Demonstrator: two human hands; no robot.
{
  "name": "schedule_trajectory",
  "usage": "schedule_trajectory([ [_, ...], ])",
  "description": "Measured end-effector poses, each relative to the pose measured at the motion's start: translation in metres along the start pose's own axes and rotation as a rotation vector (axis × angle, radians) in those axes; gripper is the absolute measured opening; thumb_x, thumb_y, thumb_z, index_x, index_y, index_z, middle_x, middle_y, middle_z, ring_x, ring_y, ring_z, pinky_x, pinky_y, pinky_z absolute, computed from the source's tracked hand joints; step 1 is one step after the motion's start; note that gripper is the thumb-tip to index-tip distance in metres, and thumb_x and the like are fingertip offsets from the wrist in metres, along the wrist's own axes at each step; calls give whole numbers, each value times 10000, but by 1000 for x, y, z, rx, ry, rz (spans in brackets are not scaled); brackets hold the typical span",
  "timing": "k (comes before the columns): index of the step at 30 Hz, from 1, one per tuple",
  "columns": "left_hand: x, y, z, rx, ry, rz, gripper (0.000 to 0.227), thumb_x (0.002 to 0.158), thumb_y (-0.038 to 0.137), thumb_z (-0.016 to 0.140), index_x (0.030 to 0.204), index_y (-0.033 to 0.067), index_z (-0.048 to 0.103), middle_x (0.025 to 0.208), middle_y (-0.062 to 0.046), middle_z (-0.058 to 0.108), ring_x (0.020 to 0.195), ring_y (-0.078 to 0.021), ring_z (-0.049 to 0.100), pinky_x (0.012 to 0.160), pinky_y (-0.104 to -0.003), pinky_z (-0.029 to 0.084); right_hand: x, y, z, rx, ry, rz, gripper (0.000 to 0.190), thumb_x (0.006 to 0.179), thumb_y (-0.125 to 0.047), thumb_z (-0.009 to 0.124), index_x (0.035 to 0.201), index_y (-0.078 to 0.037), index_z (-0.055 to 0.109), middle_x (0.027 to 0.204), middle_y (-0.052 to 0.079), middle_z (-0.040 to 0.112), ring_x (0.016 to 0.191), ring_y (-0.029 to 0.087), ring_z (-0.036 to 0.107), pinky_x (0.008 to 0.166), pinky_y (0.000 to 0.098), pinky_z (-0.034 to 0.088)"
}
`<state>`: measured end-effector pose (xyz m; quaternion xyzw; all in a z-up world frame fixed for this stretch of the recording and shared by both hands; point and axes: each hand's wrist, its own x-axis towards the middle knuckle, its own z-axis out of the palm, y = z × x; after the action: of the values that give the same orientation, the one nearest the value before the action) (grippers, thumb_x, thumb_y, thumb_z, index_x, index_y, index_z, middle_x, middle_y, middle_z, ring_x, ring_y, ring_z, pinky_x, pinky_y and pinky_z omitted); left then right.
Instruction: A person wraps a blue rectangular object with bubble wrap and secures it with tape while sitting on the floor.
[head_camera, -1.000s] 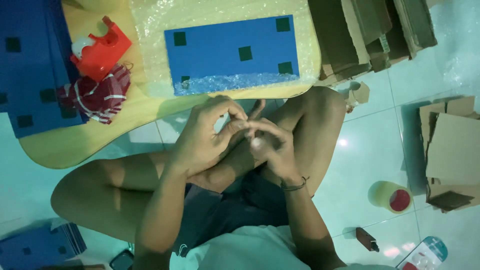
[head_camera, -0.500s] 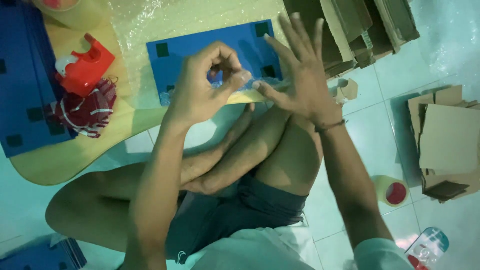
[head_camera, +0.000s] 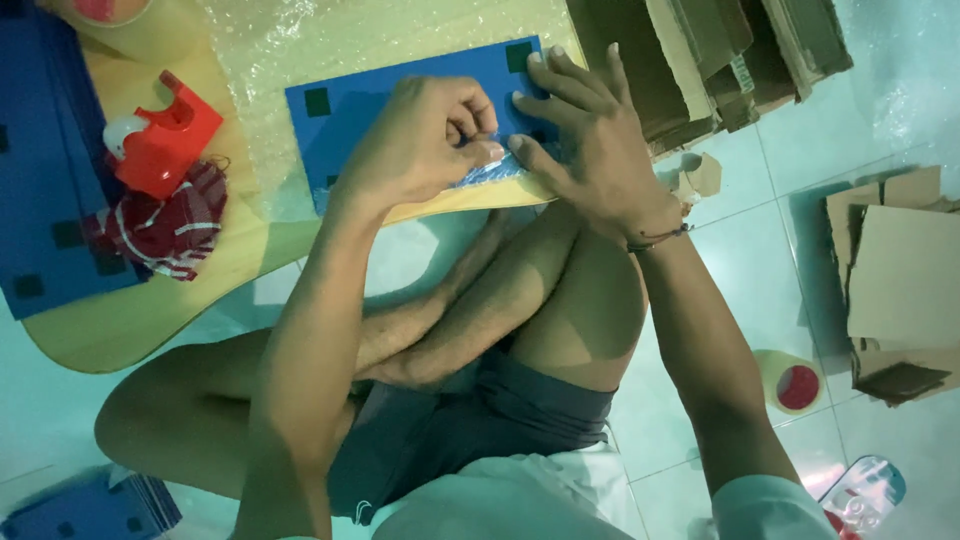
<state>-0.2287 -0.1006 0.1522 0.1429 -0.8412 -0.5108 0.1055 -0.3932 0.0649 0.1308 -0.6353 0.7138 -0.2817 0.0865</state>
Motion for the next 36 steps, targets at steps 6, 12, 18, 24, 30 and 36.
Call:
schedule_trajectory([
  [6,9,1,2,163,-4,-143,190,770,38,863,910,24,735,767,-47,756,525,-116,608,475,-265,497,0,2,4,18,42,-4,411,970,-315,715,1234,-5,764,1467,169,622,1446,353,470,1234,632,143],
  [12,10,2,4,236,43,-5,235,691,4,890,873,14,742,730,-42,722,599,-127,639,584,-275,538,-1,8,9,1,48,-2,424,975,-362,723,1231,-26,768,1462,172,622,1448,354,456,1224,645,172],
  [18,17,-5,1,426,167,-46,579,527,148,1013,1041,-3,790,910,-100,748,686,-201,668,713,-337,578,-3,10,10,6,66,-30,416,979,-335,734,1240,-12,757,1484,160,594,1447,356,451,1209,637,223],
  [24,33,-33,2,317,174,-177,647,396,174,1077,902,80,686,719,-21,659,526,-149,590,518,-298,524,-3,10,11,20,50,-18,434,981,-337,712,1271,-16,752,1511,168,566,1467,356,416,1218,628,221],
  [30,38,-43,-3,278,168,-182,483,488,122,1020,845,118,693,656,27,696,517,-127,603,549,-294,514,-2,5,9,47,41,11,452,976,-353,703,1269,-12,744,1508,160,561,1469,349,404,1213,612,225],
  [36,33,-45,-3,247,270,-6,332,724,183,1003,899,101,733,692,14,683,545,-82,585,513,-228,481,-6,12,16,-13,38,-9,456,1035,-409,652,1294,-43,733,1526,156,545,1487,332,370,1230,627,200],
])
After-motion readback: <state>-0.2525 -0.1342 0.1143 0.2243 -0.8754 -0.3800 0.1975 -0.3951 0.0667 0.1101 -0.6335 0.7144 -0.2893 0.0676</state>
